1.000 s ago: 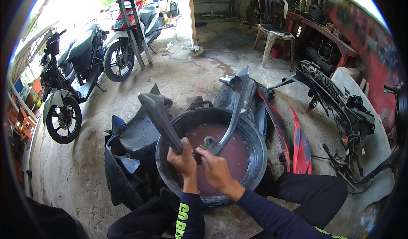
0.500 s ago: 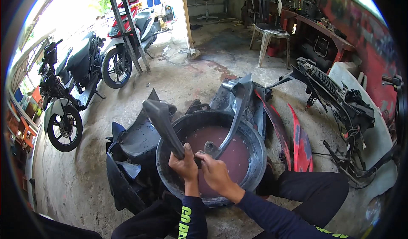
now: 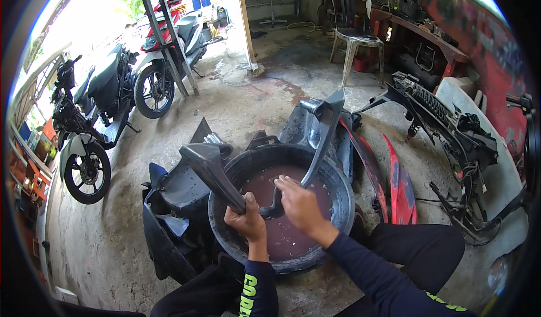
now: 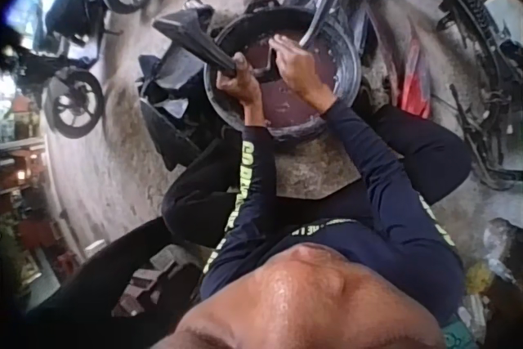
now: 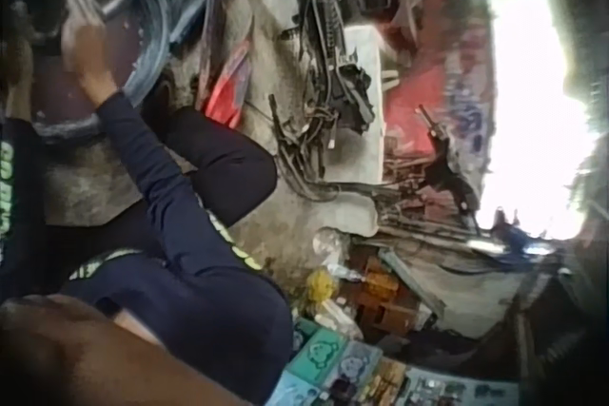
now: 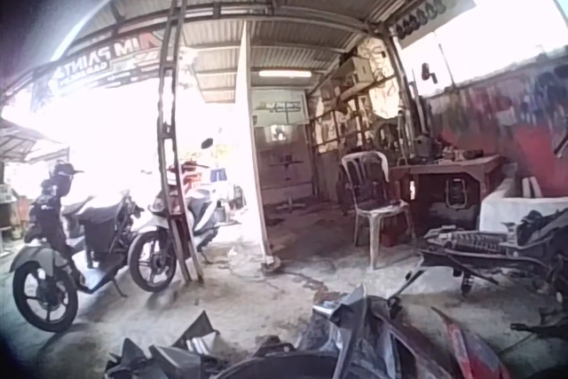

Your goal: The person wet-sands a motorcycle grab bar over a basin of liquid using a piece of sandpaper, turning the bar over to rub different surfaces.

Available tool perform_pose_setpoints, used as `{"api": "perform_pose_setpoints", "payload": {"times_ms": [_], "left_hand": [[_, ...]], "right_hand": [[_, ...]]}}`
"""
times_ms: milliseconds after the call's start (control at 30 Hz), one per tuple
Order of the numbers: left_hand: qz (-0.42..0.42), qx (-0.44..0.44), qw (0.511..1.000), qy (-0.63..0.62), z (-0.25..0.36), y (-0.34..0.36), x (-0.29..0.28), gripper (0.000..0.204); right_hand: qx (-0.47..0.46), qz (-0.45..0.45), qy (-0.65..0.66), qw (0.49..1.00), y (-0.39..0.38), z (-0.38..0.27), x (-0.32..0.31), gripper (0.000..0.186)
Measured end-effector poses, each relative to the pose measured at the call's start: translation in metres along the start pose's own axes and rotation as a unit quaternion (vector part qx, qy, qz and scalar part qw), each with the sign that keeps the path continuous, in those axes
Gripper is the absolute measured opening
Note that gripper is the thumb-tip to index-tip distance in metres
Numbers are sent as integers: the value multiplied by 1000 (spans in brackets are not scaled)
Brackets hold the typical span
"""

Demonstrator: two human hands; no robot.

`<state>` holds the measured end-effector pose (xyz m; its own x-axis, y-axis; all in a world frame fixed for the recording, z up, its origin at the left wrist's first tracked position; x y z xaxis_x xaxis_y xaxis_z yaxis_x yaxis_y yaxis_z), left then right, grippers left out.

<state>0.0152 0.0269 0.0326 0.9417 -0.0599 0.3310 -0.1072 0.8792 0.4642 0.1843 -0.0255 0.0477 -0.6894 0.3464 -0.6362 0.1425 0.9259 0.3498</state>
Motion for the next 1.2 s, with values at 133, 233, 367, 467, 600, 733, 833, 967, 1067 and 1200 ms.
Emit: {"api": "perform_pose_setpoints", "payload": {"times_ms": [133, 233, 367, 467, 600, 733, 833, 967, 1067, 1200], "left_hand": [[2, 16, 1000, 24, 6, 3, -1, 32], [6, -14, 1000, 8, 5, -1, 4, 31], [0, 23, 999, 49, 2, 4, -4, 27], [5, 0, 1000, 16, 1, -3, 6, 27], [3, 21, 999, 47, 4, 0, -1, 27], [10, 11, 998, 55, 3, -3, 4, 27], [18, -4, 997, 71, 2, -3, 4, 27], [19, 0, 999, 50, 7, 0, 2, 27], [16, -2, 998, 63, 8, -3, 9, 27], [13, 8, 996, 86, 9, -2, 1, 26]], "right_hand": [[-92, -11, -85, 992, -17, -21, 15, 43], [-82, -1, -54, 995, -7, -20, 12, 43], [-153, -12, -147, 977, -8, -32, 30, 38], [-78, 8, -124, 989, 6, -16, 8, 34], [-169, -62, -173, 968, -5, -30, 15, 33], [-195, -39, -219, 955, -15, -32, 18, 41], [-177, -46, -206, 961, -14, -24, 9, 44], [-220, -58, -200, 953, -19, -40, 19, 43], [-171, -39, -164, 971, -4, -22, 7, 43], [-178, -39, -175, 968, -14, -28, 12, 43]]}}
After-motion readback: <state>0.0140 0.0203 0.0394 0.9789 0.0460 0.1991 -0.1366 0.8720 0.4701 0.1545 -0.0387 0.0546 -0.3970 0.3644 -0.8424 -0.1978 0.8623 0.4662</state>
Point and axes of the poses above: each hand's wrist, its own y-axis towards the middle knuckle, its own x-axis out of the palm, z = x × y, the point moved 8 cm from there along y, towards the middle knuckle, and after that the axes turned 12 degrees about -z, right-handed, at the moved point
